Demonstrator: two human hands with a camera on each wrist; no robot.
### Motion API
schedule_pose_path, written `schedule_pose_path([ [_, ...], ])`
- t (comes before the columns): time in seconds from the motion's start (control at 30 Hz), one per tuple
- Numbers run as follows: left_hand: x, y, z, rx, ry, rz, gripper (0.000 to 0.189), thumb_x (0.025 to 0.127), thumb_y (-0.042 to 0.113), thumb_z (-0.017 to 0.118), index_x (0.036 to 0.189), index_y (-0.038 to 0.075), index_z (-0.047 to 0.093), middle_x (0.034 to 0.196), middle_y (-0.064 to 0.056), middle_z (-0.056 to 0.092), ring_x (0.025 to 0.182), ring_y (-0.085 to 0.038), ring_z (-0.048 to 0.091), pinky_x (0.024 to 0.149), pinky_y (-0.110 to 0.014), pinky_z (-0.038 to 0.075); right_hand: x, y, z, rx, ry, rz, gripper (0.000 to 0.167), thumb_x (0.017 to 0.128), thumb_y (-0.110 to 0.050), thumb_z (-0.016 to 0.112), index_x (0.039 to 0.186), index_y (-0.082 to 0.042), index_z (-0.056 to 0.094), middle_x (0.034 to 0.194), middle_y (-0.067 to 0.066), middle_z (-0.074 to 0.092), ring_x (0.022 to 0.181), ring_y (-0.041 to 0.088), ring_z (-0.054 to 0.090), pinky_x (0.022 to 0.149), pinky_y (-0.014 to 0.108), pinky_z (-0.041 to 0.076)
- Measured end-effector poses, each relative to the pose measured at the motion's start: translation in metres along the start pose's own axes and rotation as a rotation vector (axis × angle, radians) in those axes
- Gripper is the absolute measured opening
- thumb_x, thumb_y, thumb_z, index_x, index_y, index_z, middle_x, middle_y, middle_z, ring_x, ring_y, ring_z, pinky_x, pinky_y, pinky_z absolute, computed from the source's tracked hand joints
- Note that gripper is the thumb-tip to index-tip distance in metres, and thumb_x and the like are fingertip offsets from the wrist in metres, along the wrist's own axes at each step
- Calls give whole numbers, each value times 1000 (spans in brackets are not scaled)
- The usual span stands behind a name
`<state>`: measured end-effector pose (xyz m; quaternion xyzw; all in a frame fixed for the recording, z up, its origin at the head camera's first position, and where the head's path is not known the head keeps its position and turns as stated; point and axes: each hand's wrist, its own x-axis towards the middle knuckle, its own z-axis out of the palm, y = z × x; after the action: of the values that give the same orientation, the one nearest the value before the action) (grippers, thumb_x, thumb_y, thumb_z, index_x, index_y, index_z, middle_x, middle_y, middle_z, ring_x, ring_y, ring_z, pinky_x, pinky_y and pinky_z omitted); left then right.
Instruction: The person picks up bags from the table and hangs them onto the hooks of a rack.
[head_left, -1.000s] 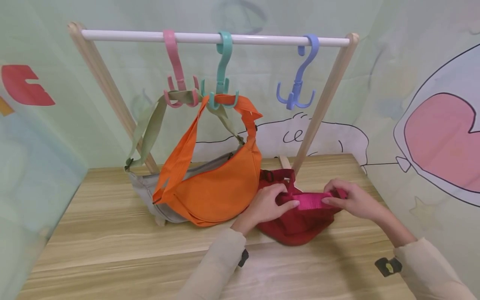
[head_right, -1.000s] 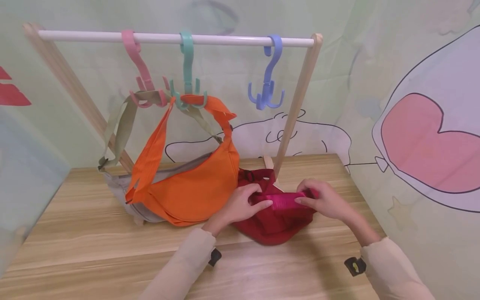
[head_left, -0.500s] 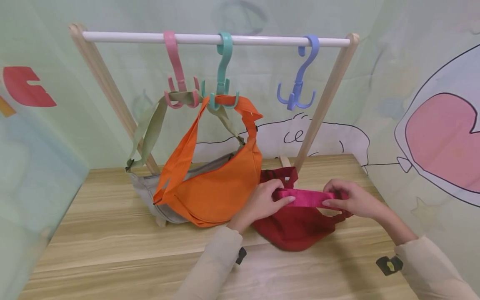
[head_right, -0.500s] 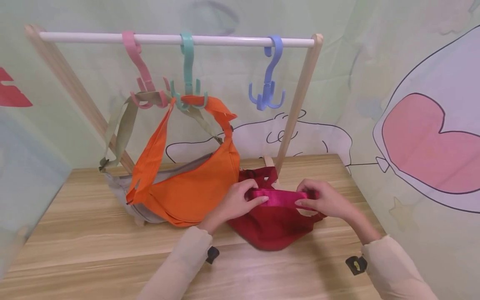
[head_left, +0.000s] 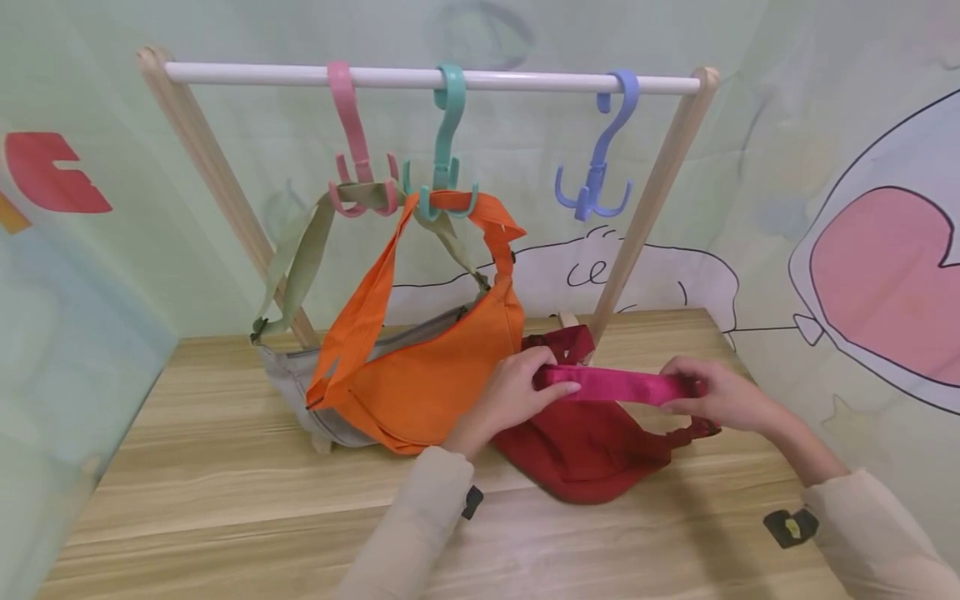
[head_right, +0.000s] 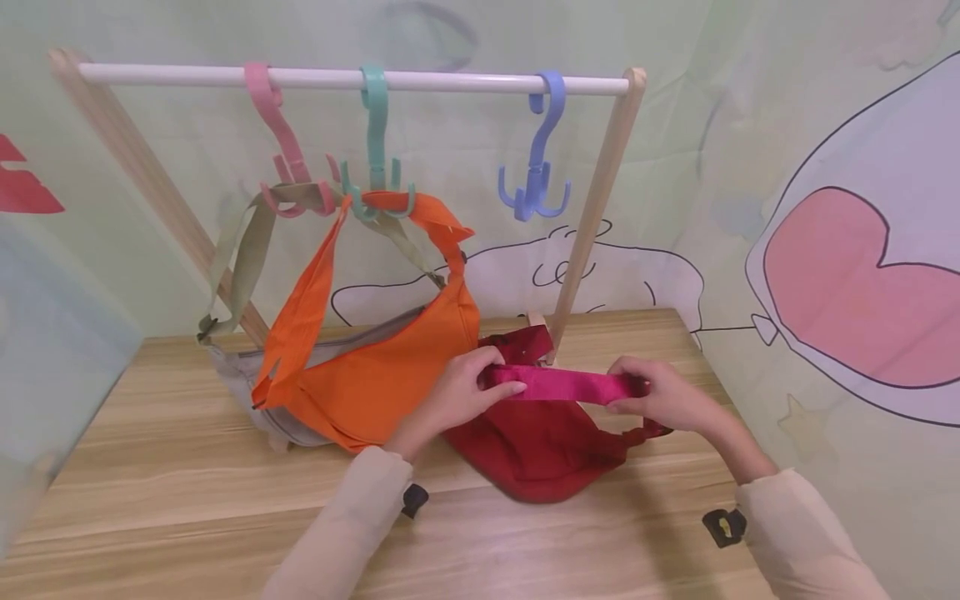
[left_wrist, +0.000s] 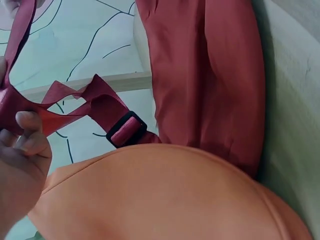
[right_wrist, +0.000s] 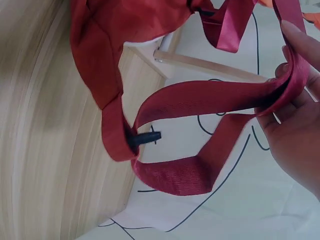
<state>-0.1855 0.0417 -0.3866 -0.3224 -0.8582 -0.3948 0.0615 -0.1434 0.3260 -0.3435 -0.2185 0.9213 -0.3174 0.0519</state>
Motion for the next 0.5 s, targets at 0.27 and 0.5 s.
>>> schedule_pose_path([
  [0.27,3,1,-10,28,-8,22,33,78,36,71,88,11,53,75,4,49,70,-9,47,60,-21,40,0,2,-9,-35,105,-80,22,74,-3,74,91,-8,60,76,-7,54,70,9,47,59,25,43],
  [0.5,5,5,-21,26,-39,41,42,73,39,75,95,11,53,81,3,52,74,-10,49,64,-22,41,1,-6,-24,-145,193,-12,26,76,-4,72,100,-6,62,83,0,57,74,13,48,67,32,44],
])
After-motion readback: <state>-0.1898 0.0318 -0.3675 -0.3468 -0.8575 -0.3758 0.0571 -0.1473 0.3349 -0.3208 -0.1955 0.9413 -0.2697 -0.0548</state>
